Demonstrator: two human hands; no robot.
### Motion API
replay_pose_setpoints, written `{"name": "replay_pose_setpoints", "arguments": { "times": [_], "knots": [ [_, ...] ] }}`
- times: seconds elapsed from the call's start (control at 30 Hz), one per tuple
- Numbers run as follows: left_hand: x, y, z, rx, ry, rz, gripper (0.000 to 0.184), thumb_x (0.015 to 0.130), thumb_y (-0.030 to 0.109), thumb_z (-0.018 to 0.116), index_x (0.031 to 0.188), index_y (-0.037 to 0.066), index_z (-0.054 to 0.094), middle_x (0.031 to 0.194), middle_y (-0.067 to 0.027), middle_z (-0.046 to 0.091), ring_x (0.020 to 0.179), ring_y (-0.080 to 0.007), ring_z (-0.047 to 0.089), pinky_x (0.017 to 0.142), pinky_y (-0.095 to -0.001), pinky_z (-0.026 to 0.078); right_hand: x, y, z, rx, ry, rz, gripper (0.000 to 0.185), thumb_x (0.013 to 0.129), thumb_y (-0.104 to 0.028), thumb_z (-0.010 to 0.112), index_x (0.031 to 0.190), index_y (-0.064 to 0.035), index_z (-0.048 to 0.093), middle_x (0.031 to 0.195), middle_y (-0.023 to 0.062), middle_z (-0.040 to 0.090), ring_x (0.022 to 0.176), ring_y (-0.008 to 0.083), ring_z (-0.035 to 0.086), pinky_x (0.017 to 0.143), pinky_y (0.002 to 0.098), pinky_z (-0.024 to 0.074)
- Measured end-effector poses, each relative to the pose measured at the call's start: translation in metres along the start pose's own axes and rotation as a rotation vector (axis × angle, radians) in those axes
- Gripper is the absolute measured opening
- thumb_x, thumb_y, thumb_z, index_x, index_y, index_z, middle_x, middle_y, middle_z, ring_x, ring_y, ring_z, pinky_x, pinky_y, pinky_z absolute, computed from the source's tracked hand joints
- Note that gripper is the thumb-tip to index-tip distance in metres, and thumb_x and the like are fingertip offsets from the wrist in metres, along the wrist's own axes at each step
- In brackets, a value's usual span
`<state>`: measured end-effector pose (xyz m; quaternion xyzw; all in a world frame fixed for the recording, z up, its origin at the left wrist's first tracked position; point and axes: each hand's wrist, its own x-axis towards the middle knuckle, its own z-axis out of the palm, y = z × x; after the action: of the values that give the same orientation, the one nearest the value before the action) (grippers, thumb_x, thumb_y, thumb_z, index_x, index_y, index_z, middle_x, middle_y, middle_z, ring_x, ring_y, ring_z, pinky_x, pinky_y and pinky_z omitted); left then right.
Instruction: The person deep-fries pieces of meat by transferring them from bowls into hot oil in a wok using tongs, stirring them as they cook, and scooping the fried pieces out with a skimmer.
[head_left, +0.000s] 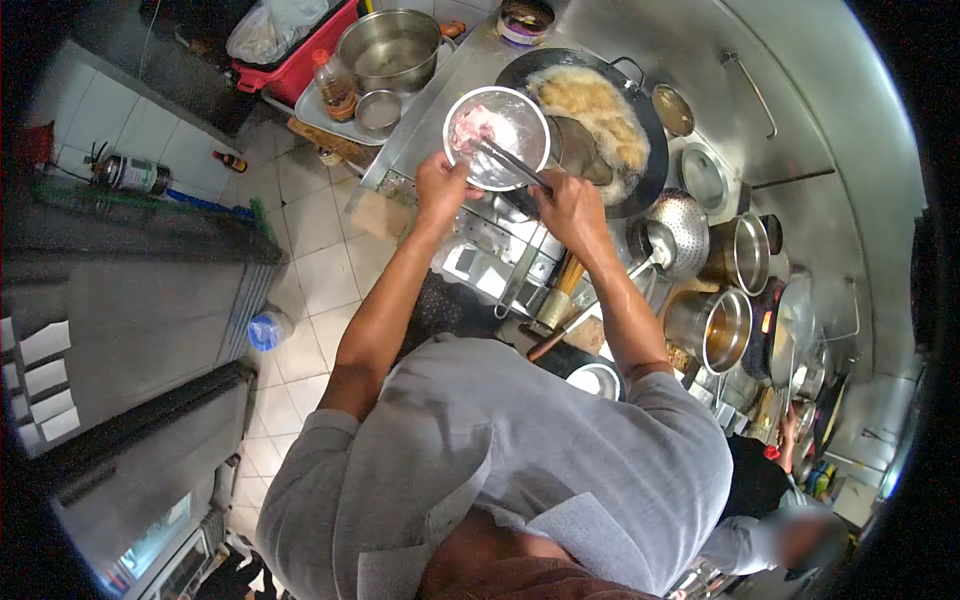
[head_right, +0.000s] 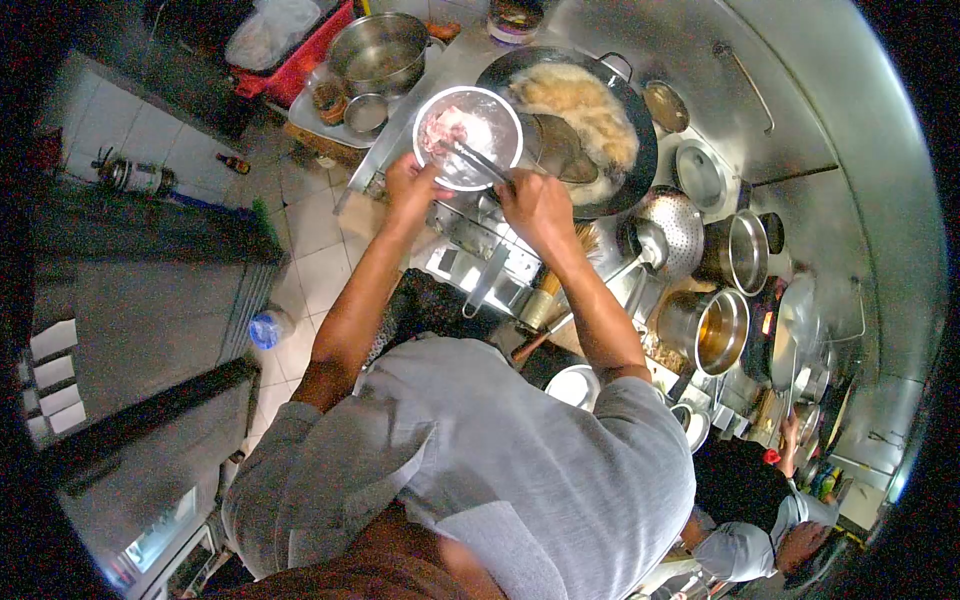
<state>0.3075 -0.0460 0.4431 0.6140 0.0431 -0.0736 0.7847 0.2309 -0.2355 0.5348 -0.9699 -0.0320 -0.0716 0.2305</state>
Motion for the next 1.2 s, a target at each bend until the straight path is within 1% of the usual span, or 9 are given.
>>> {"name": "replay_pose_setpoints", "arguments": {
  "times": [0.27, 0.43, 0.53, 0.6, 0.73, 0.93, 1.0, 1.1, 1.2],
  "knots": [
    [0.0, -0.006, 0.008, -0.019, -0.03, -0.089, 0.016, 0.093, 0.002, 0.056, 0.101, -0.012, 0.058, 0.084, -0.0156, 0.064, 0.064, -0.0206, 0.069, 0.053, -0.0273, 0.061, -0.015, -0.002, -0.044, 0.065, -0.08, 0.197, 0.021, 0.086, -0.023, 0.066, 0.098, -0.007, 0.072, 0.08, 0.0236, 0.066, 0.075, 0.0426, 0.065, 0.068, 0.0484, 0.0513],
    [-0.003, -0.004, 0.011, -0.017, -0.006, -0.126, 0.016, 0.091, 0.0, 0.055, 0.102, -0.011, 0.058, 0.086, -0.015, 0.062, 0.064, -0.0213, 0.069, 0.052, -0.0277, 0.061, 0.003, 0.095, -0.07, 0.06, 0.203, 0.322, 0.027, 0.084, -0.024, 0.068, 0.104, -0.0072, 0.072, 0.087, 0.0249, 0.067, 0.082, 0.0406, 0.068, 0.071, 0.0463, 0.0513],
    [-0.004, -0.002, 0.012, -0.024, 0.002, -0.128, 0.016, 0.091, 0.001, 0.056, 0.101, -0.011, 0.058, 0.086, -0.0146, 0.062, 0.064, -0.0217, 0.069, 0.052, -0.0278, 0.061, 0.032, 0.223, -0.044, 0.411, 0.133, 0.451, 0.027, 0.084, -0.021, 0.068, 0.099, 0.0002, 0.073, 0.076, 0.0117, 0.071, 0.063, 0.0209, 0.063, 0.061, 0.0341, 0.0485],
    [-0.002, -0.004, 0.01, -0.046, -0.056, -0.112, 0.015, 0.09, 0.001, 0.056, 0.098, -0.011, 0.057, 0.085, -0.0149, 0.063, 0.062, -0.0217, 0.068, 0.053, -0.0282, 0.062, 0.032, 0.208, -0.068, 0.754, 0.07, 0.608, 0.024, 0.085, -0.021, 0.069, 0.095, 0.0003, 0.073, 0.074, 0.004, 0.068, 0.059, 0.0113, 0.054, 0.054, 0.0268, 0.0417],
    [0.001, -0.006, 0.008, 0.019, -0.058, -0.137, 0.018, 0.091, 0.004, 0.058, 0.103, -0.009, 0.058, 0.088, -0.015, 0.063, 0.066, -0.0216, 0.068, 0.053, -0.0312, 0.062, 0.037, 0.234, -0.062, 0.934, 0.086, 0.674, 0.024, 0.086, -0.022, 0.067, 0.098, -0.0013, 0.072, 0.072, 0.0041, 0.066, 0.056, 0.0094, 0.051, 0.05, 0.0226, 0.0373],
    [-0.006, 0.003, 0.015, -0.002, -0.033, -0.104, 0.016, 0.09, 0.003, 0.056, 0.097, -0.012, 0.056, 0.083, -0.0164, 0.064, 0.062, -0.022, 0.069, 0.052, -0.0277, 0.061, 0.076, 0.326, -0.027, 0.136, 0.127, 0.352, 0.03, 0.081, -0.025, 0.067, 0.078, 0.0042, 0.072, 0.076, 0.0166, 0.071, 0.058, 0.0258, 0.063, 0.055, 0.0377, 0.0458],
    [-0.008, 0.003, 0.013, -0.024, -0.049, -0.087, 0.016, 0.09, 0.003, 0.056, 0.097, -0.012, 0.057, 0.084, -0.0165, 0.064, 0.063, -0.0216, 0.069, 0.052, -0.0275, 0.06, 0.085, 0.322, -0.031, 0.03, 0.115, 0.575, 0.036, 0.08, -0.03, 0.067, 0.078, 0.0057, 0.07, 0.081, 0.0253, 0.069, 0.072, 0.0356, 0.068, 0.064, 0.043, 0.05],
    [-0.009, 0.003, 0.01, -0.006, -0.057, -0.12, 0.018, 0.093, 0.004, 0.056, 0.106, -0.009, 0.057, 0.089, -0.016, 0.064, 0.068, -0.0224, 0.069, 0.056, -0.0316, 0.063, 0.086, 0.344, -0.032, -0.128, 0.314, 0.51, 0.035, 0.085, -0.034, 0.066, 0.082, -0.0001, 0.073, 0.074, 0.0148, 0.071, 0.069, 0.0284, 0.069, 0.065, 0.0389, 0.0501],
    [-0.009, 0.002, 0.004, -0.013, -0.042, -0.137, 0.018, 0.093, 0.004, 0.056, 0.106, -0.009, 0.058, 0.089, -0.0153, 0.064, 0.069, -0.0219, 0.069, 0.057, -0.0317, 0.063, 0.058, 0.249, -0.064, -0.1, 0.408, 0.459, 0.036, 0.086, -0.034, 0.065, 0.09, 0.0011, 0.072, 0.074, 0.0154, 0.07, 0.072, 0.0276, 0.069, 0.067, 0.0379, 0.05]
  ]
}}
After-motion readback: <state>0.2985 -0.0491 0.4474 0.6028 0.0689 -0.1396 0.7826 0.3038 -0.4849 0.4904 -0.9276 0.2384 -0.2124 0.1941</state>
